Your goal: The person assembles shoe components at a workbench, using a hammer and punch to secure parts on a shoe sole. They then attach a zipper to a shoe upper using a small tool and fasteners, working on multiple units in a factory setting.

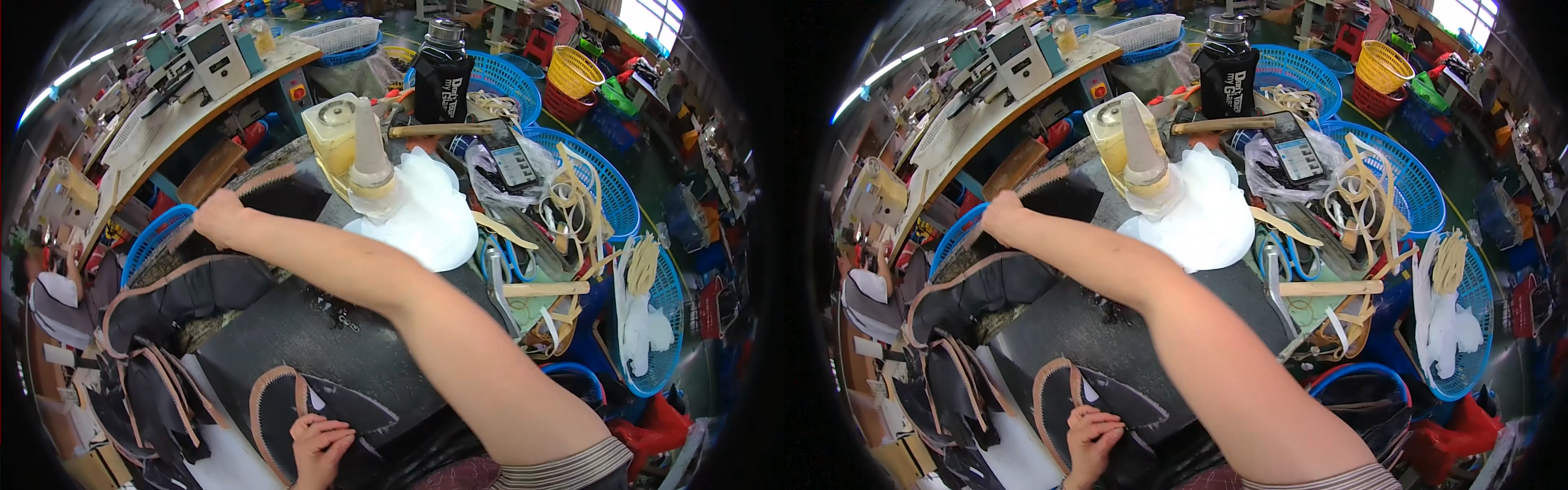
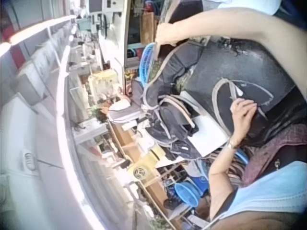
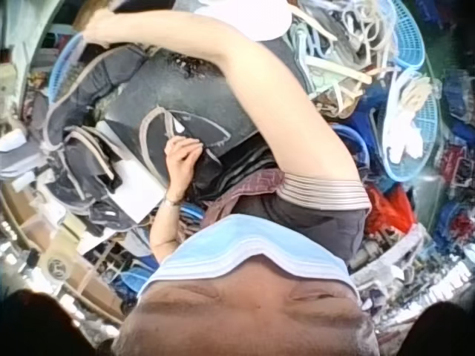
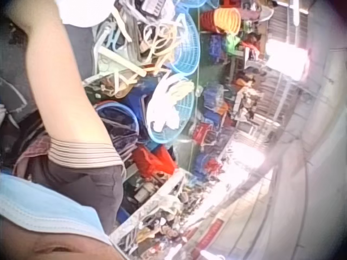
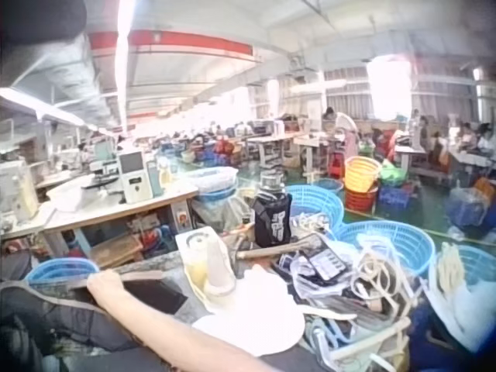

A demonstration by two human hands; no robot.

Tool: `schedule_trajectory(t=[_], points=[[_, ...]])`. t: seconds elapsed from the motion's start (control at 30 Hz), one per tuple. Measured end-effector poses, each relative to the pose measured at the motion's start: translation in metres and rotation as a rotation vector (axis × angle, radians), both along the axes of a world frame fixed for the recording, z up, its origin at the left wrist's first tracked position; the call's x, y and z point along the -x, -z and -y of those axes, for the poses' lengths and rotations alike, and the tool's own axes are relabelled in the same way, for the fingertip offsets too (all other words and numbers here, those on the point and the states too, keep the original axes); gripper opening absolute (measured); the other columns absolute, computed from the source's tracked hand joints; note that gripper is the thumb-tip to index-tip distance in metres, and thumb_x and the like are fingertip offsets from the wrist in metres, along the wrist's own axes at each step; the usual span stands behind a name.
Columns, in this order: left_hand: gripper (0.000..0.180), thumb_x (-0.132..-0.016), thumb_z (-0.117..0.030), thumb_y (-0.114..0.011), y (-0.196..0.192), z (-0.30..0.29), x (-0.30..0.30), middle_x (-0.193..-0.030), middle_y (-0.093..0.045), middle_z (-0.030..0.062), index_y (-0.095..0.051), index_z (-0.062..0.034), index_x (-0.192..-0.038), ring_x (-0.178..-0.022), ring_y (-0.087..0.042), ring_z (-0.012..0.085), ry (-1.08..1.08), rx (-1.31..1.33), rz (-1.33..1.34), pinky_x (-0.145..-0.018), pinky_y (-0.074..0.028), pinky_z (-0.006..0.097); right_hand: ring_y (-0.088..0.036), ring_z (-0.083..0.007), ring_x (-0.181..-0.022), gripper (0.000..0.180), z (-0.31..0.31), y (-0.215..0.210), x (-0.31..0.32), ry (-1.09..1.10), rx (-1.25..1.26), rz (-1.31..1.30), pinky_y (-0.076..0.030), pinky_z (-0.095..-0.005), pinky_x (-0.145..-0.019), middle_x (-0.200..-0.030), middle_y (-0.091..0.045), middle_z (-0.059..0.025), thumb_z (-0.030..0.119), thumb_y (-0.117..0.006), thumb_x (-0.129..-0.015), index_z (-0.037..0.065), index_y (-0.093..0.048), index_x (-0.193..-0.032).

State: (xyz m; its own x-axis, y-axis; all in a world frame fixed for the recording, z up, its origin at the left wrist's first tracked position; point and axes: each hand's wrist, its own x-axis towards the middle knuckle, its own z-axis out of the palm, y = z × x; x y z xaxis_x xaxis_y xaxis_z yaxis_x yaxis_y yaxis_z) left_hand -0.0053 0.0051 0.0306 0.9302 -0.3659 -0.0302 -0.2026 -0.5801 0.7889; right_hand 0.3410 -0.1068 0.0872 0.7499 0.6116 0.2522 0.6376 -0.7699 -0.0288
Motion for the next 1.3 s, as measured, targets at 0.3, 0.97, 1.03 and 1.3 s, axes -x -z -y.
schedule_trajectory(t=[0.3,0.97,1.03,1.3], points=[[0.018,-0.066,-0.011,-0.075,-0.008,-0.028,-0.013,-0.121,-0.058,0.0095,-0.074,-0.0095,-0.084,-0.116,-0.044,0.0242,0.124,0.33,-0.285,-0.101,-0.029,0.036,-0.06,-0.0427,-0.08,0.052,0.158,-0.054,0.259,0.12,-0.386,-0.54,-0.046,-0.0489,-0.07,-0.081,-0.061,-0.0253,0.038,-0.069,-0.07,-0.002,-0.049,-0.097],[0.01,-0.079,-0.019,-0.069,0.007,-0.023,-0.002,-0.086,-0.063,0.0024,-0.072,-0.0132,-0.086,-0.112,-0.043,0.0235,0.109,0.241,-0.172,-0.099,-0.023,0.039,-0.061,-0.0263,-0.09,0.039,0.068,0.021,0.245,-0.408,-0.435,-0.868,-0.048,-0.036,-0.081,-0.098,-0.064,-0.0108,0.024,-0.071,-0.072,0.006,-0.062,-0.106],[0.011,-0.078,-0.02,-0.069,0.006,-0.022,-0.003,-0.087,-0.064,0.0035,-0.072,-0.014,-0.087,-0.114,-0.041,0.0253,0.133,0.233,-0.165,-0.1,-0.023,0.039,-0.061,-0.0289,-0.088,0.039,0.07,0.025,0.247,-0.387,-0.397,-0.88,-0.048,-0.0367,-0.079,-0.098,-0.065,-0.0116,0.024,-0.071,-0.072,0.006,-0.062,-0.105],[0.012,-0.081,-0.012,-0.066,-0.005,-0.022,-0.01,-0.091,-0.063,0.0064,-0.07,-0.0038,-0.089,-0.091,-0.057,0.0141,-0.062,0.507,-0.358,-0.082,-0.043,0.027,-0.063,-0.0314,-0.078,0.026,0.088,0.018,0.266,-0.278,-0.291,-1.056,-0.049,-0.0371,-0.068,-0.083,-0.065,-0.015,0.022,-0.069,-0.074,0.001,-0.067,-0.088]])
